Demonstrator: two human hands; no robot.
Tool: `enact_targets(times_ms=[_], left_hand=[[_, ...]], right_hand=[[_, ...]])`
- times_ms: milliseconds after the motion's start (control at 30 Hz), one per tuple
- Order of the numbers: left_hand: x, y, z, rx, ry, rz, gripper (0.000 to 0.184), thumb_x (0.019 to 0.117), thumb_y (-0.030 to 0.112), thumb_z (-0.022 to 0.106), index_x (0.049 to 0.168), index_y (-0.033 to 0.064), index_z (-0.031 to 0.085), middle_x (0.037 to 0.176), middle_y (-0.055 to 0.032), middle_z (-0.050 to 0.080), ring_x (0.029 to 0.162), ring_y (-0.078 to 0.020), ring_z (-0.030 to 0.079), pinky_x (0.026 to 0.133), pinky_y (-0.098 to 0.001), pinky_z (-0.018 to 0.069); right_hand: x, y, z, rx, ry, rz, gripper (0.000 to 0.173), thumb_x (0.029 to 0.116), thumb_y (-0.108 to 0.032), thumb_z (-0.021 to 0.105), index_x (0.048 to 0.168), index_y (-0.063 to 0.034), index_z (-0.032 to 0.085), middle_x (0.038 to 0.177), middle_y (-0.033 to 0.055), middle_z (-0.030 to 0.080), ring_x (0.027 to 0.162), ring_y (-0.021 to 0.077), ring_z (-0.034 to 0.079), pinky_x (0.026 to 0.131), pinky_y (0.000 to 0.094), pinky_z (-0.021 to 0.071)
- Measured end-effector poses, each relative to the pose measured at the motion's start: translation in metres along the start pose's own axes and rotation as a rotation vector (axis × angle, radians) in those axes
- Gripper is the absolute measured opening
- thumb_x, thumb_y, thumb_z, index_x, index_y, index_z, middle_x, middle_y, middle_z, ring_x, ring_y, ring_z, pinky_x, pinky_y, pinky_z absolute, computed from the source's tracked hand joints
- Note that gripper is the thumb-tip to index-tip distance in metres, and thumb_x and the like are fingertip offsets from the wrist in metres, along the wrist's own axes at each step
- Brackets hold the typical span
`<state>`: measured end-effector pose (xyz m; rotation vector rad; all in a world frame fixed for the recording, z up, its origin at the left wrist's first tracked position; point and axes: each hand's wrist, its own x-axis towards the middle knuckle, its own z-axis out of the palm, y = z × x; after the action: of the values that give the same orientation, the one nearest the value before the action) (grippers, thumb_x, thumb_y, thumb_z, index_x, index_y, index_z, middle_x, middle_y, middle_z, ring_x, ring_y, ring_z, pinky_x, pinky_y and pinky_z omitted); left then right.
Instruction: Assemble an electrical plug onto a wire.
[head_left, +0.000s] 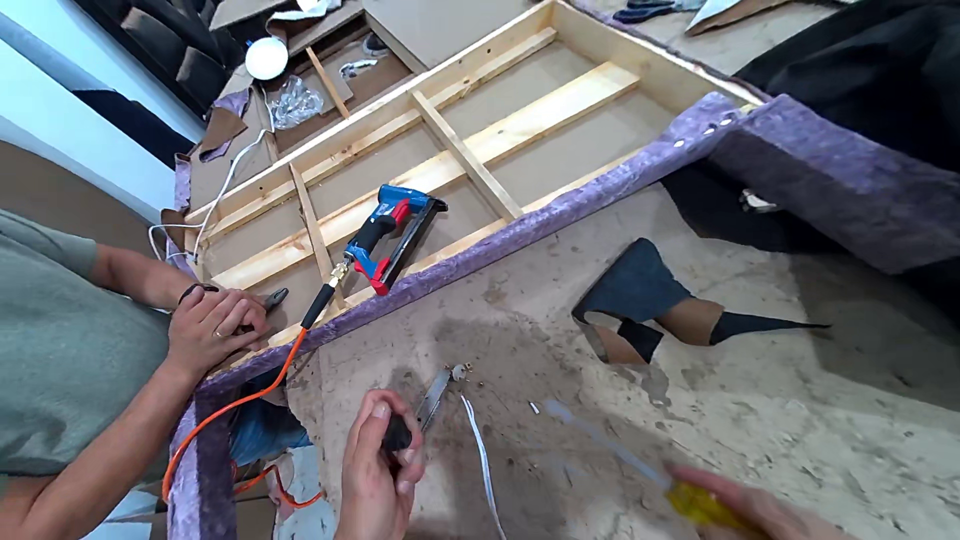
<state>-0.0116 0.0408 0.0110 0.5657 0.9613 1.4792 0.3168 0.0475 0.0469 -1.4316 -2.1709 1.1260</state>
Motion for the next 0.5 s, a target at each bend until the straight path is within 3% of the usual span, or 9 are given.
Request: enact_targets(times_ms=[67,133,200,233,267,333,400,467,500], left_hand=[[0.0,-0.002,-0.006,-0.254,-0.054,-0.162,0.038,0.1067,0.044,0.047,0.104,0.0114,0.066,0.07,0.0002,0.058,0.047,-0.0044,0.051,0.044,-0.0176,0.0442],[-0.001,-0.006,-0.006,-0.27,-0.08,-0.212,0.043,0.1077,0.048,0.041,0.107,0.012,0.065,0.072,0.0007,0.057,0.049,-0.0046,0.049,0.045,-0.0179,0.0436],[-0.001,-0.006,-0.01,-0.141,-0.04,-0.149,0.045,0.1085,0.048,0.039,0.108,0.0116,0.066,0.073,0.0009,0.058,0.049,-0.0029,0.049,0.044,-0.0162,0.0431],[0.0,-0.004,-0.014,-0.071,0.0,-0.113,0.047,0.109,0.047,0.037,0.106,0.0111,0.067,0.072,0.001,0.058,0.048,-0.0025,0.049,0.044,-0.0158,0.0426],[0.001,-0.002,-0.018,-0.024,0.032,-0.094,0.048,0.11,0.046,0.033,0.105,0.0105,0.066,0.07,0.0008,0.057,0.048,-0.0024,0.048,0.043,-0.0156,0.0419],[0.004,0.001,-0.024,-0.001,0.067,-0.099,0.05,0.1111,0.042,0.027,0.103,0.0093,0.064,0.067,0.0001,0.056,0.046,-0.003,0.047,0.042,-0.0158,0.0413],[0.003,-0.001,-0.027,0.013,0.081,-0.12,0.05,0.1113,0.039,0.025,0.103,0.0081,0.064,0.067,-0.0006,0.057,0.046,-0.0029,0.048,0.042,-0.0157,0.0419],[0.001,-0.003,-0.026,0.052,0.09,-0.147,0.051,0.1114,0.036,0.021,0.103,0.0079,0.062,0.07,-0.0002,0.057,0.047,-0.0025,0.046,0.043,-0.0156,0.0405],[-0.001,-0.003,-0.025,0.057,0.088,-0.152,0.05,0.1114,0.035,0.02,0.104,0.0078,0.062,0.072,0.0,0.056,0.048,-0.0023,0.046,0.043,-0.0155,0.0403]], right_hand=[[0.008,0.045,0.032,-0.178,0.112,0.152,0.042,0.1049,-0.026,0.053,0.135,0.0015,0.06,0.108,0.0269,0.07,0.089,0.0452,0.07,0.074,0.064,0.0545],[0.022,0.074,0.072,-0.36,0.277,0.157,0.039,0.101,-0.026,0.057,0.132,-0.0033,0.064,0.111,0.0274,0.069,0.092,0.0499,0.07,0.07,0.0669,0.0549],[0.038,0.063,0.094,-0.404,0.39,0.084,0.035,0.0967,-0.023,0.061,0.126,-0.0065,0.07,0.122,0.0298,0.065,0.106,0.0541,0.063,0.079,0.0705,0.0502],[0.046,0.044,0.104,-0.354,0.396,0.054,0.032,0.0963,-0.024,0.061,0.121,-0.0073,0.073,0.119,0.0267,0.066,0.104,0.0498,0.065,0.078,0.067,0.052],[0.055,0.023,0.117,-0.254,0.332,0.075,0.032,0.0987,-0.031,0.06,0.117,-0.0083,0.074,0.113,0.0194,0.07,0.099,0.0402,0.069,0.076,0.0595,0.057],[0.079,-0.008,0.145,0.169,0.041,0.285,0.052,0.1012,-0.05,0.055,0.126,-0.0067,0.067,0.102,0.0062,0.075,0.089,0.0229,0.073,0.077,0.0482,0.0602],[0.107,-0.018,0.163,0.703,-0.11,0.504,0.048,0.1034,-0.037,0.058,0.136,-0.0023,0.055,0.1,0.0084,0.075,0.086,0.0201,0.074,0.078,0.04,0.0627],[0.118,-0.035,0.157,1.034,0.019,0.588,0.031,0.1099,-0.019,0.048,0.133,-0.0008,0.054,0.089,0.01,0.071,0.069,0.0201,0.071,0.06,0.035,0.0612],[0.116,-0.043,0.152,1.019,0.124,0.509,0.03,0.11,-0.016,0.045,0.131,-0.0005,0.06,0.082,0.0061,0.067,0.059,0.0146,0.062,0.05,0.029,0.0538]])
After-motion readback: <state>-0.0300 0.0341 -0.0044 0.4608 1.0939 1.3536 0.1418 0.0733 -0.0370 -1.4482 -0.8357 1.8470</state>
